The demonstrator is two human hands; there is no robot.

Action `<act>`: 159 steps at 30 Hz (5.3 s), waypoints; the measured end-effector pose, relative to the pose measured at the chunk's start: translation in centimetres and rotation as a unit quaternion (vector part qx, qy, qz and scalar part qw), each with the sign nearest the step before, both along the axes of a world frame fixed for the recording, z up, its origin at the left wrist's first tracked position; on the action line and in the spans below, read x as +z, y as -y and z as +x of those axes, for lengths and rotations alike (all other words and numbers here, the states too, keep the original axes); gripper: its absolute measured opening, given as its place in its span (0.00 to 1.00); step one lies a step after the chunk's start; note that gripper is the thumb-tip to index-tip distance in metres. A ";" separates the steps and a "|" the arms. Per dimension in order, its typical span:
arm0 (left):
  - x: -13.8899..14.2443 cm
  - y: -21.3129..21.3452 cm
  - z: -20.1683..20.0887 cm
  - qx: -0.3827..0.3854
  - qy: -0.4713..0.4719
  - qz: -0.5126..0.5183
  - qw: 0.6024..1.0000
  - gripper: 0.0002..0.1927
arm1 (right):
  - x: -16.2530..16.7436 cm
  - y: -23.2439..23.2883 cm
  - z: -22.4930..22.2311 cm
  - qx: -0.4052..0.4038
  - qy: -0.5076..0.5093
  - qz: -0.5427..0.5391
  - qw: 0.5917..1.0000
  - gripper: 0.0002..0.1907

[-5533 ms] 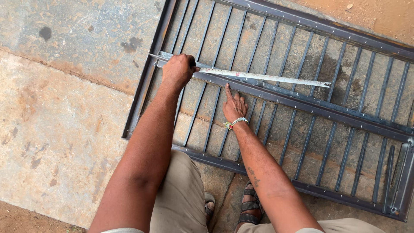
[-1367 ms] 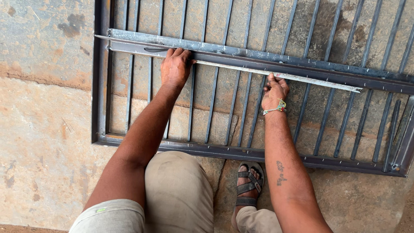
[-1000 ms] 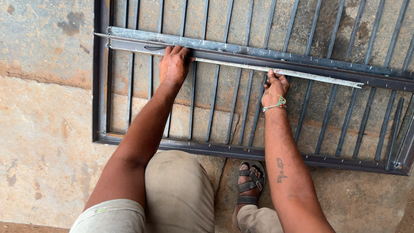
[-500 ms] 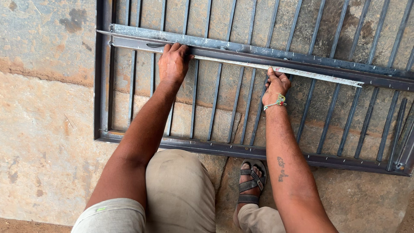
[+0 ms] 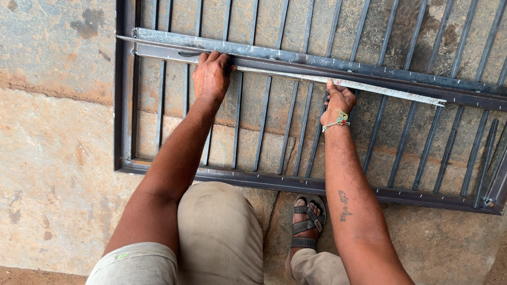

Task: The person kneels on a tiled floor and uses a metal ruler to measure the width of a rectangular metal grate. They repeatedly place the ruler across the bars, mark specific points with a pencil, and reposition the ruler to verify measurements.

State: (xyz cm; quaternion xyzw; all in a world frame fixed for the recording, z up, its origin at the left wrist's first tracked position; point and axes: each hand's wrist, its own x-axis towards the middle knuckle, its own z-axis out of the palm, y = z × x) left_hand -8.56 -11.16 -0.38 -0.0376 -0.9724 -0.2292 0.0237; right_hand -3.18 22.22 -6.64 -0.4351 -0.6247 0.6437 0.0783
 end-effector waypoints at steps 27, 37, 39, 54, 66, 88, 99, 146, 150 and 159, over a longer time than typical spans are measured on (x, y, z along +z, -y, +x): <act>-1.2 0.5 -0.2 -0.001 0.010 -0.017 1.000 0.14 | -0.8 2.7 2.7 -0.078 -0.026 -0.029 0.996 0.04; -0.8 0.5 -0.2 -0.006 0.010 -0.027 1.000 0.15 | -0.4 7.7 3.5 0.013 -0.120 -0.099 0.988 0.11; -0.8 0.6 -0.2 -0.008 0.005 -0.023 1.000 0.14 | 0.2 8.2 3.4 0.032 -0.137 -0.113 0.984 0.09; -0.7 1.4 -0.1 -0.003 -0.007 -0.034 0.999 0.13 | 0.8 13.7 1.0 0.156 -0.084 0.007 0.984 0.03; -0.8 1.7 -0.2 -0.004 -0.017 -0.032 0.999 0.12 | 0.9 15.8 -0.7 0.126 -0.055 0.070 0.988 0.04; -1.3 1.7 -0.3 -0.002 -0.004 -0.023 1.000 0.14 | 0.7 13.9 1.6 0.048 -0.130 -0.209 0.968 0.03; -0.7 1.9 0.1 -0.012 0.024 -0.001 1.000 0.15 | 0.3 7.4 3.8 -0.099 -0.127 -0.233 0.959 0.05; -0.8 3.1 0.5 0.038 0.006 -0.090 0.995 0.09 | 0.6 5.7 0.4 0.003 0.016 -0.086 0.996 0.07; -1.1 3.3 0.5 0.032 -0.003 -0.086 0.996 0.11 | 0.3 5.7 0.2 0.011 0.027 -0.075 0.997 0.08; -1.9 3.8 0.4 0.013 -0.022 -0.080 0.996 0.12 | 0.2 5.7 0.0 0.011 0.032 -0.060 0.998 0.09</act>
